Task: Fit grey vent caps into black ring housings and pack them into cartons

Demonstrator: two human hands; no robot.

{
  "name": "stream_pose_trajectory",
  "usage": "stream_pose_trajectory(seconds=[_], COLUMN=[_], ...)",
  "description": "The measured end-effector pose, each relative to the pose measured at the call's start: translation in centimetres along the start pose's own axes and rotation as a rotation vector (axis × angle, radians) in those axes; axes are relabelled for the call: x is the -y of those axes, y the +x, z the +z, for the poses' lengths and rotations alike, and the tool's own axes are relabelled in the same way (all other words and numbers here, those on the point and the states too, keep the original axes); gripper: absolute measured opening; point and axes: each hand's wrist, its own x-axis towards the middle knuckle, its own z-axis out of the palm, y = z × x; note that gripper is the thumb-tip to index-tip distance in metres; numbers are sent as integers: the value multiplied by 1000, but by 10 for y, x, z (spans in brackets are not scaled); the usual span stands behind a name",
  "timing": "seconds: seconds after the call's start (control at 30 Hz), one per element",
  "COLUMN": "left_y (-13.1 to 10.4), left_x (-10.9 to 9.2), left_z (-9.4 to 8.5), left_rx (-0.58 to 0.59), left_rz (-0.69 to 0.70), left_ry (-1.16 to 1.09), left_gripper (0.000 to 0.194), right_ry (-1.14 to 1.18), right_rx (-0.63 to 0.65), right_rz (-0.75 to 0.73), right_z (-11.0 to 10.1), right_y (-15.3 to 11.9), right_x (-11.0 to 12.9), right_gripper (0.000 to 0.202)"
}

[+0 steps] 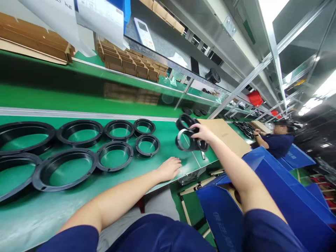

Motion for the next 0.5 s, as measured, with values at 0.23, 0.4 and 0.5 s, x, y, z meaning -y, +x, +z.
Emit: stream_pose_trajectory(seconds=[0.23, 0.4, 0.5], left_y=[-7, -13, -16], left_x=[-3, -9, -9], left_z=[-4, -9, -7], left_rx=[1, -8, -38], left_rz=[-27, -120, -195], left_ry=[-17, -143, -215], left_gripper=[26, 30, 30], right_ry=[51, 224, 509], right_rx=[134, 243, 58], right_rz=[-1, -47, 106], right_z=[103, 86, 65], right_y=[74, 120, 180], right_x=[13, -7, -23], right_gripper=[51, 68, 53])
